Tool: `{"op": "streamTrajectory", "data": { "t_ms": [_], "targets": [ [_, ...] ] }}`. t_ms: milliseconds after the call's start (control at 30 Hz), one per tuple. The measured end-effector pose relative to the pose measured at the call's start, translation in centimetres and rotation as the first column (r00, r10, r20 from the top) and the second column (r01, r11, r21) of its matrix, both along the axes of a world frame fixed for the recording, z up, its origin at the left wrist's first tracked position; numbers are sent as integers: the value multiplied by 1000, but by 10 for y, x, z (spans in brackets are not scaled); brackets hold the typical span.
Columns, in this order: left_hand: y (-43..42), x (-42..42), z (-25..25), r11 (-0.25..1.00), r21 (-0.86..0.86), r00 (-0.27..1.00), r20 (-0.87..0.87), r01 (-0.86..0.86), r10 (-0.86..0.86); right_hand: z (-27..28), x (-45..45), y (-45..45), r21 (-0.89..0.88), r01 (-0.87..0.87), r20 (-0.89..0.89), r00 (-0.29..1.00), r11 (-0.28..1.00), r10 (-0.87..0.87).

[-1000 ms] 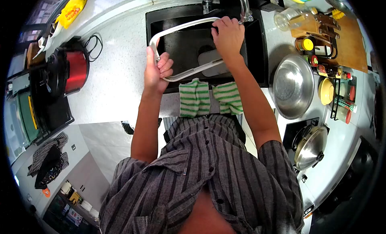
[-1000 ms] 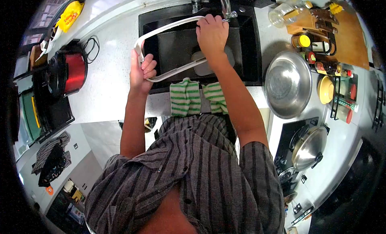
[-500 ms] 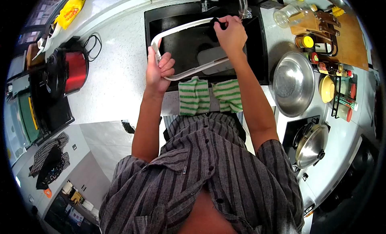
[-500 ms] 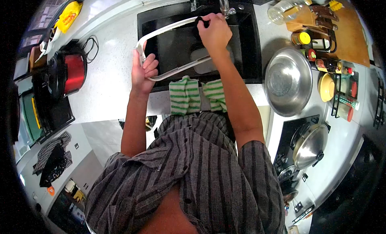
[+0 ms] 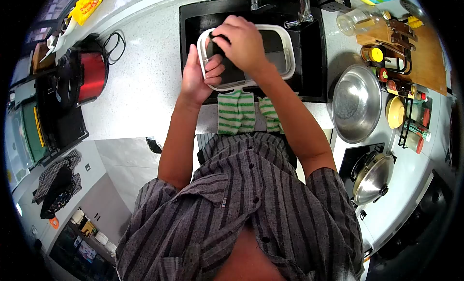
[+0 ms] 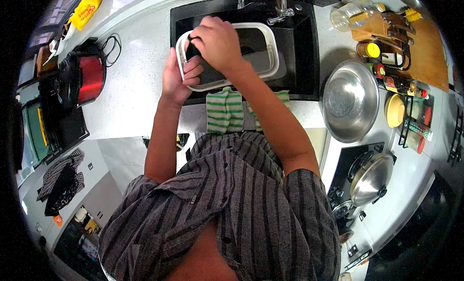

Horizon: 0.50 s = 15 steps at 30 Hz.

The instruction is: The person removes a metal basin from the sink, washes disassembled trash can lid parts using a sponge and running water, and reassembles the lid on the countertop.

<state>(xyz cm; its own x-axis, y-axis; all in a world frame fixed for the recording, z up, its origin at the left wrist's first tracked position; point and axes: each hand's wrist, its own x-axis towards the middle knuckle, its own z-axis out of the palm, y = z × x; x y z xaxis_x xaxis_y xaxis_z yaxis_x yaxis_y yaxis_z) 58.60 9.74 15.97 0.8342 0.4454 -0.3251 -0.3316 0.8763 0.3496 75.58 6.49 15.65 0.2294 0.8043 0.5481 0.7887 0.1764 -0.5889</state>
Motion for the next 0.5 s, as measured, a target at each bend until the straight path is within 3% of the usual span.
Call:
{"op": "streamTrajectory", "data": {
  "t_ms": [167, 333, 433, 500],
  "targets": [
    [-1, -3, -10, 997, 74, 966, -258, 12, 7, 0, -23, -8, 2, -106, -40, 994, 994, 106],
    [0, -10, -23, 1000, 12, 962, -275, 10, -7, -12, -27, -17, -80, -288, -53, 957, 954, 284],
    [-1, -13, -21, 994, -6, 967, -231, 106, -104, 2, -11, -21, -125, -437, 35, 895, 891, 444],
    [-5, -12, -21, 981, -151, 980, -134, 124, -145, 9, 3, -19, -277, -461, 191, 833, 843, 519]
  ]
}}
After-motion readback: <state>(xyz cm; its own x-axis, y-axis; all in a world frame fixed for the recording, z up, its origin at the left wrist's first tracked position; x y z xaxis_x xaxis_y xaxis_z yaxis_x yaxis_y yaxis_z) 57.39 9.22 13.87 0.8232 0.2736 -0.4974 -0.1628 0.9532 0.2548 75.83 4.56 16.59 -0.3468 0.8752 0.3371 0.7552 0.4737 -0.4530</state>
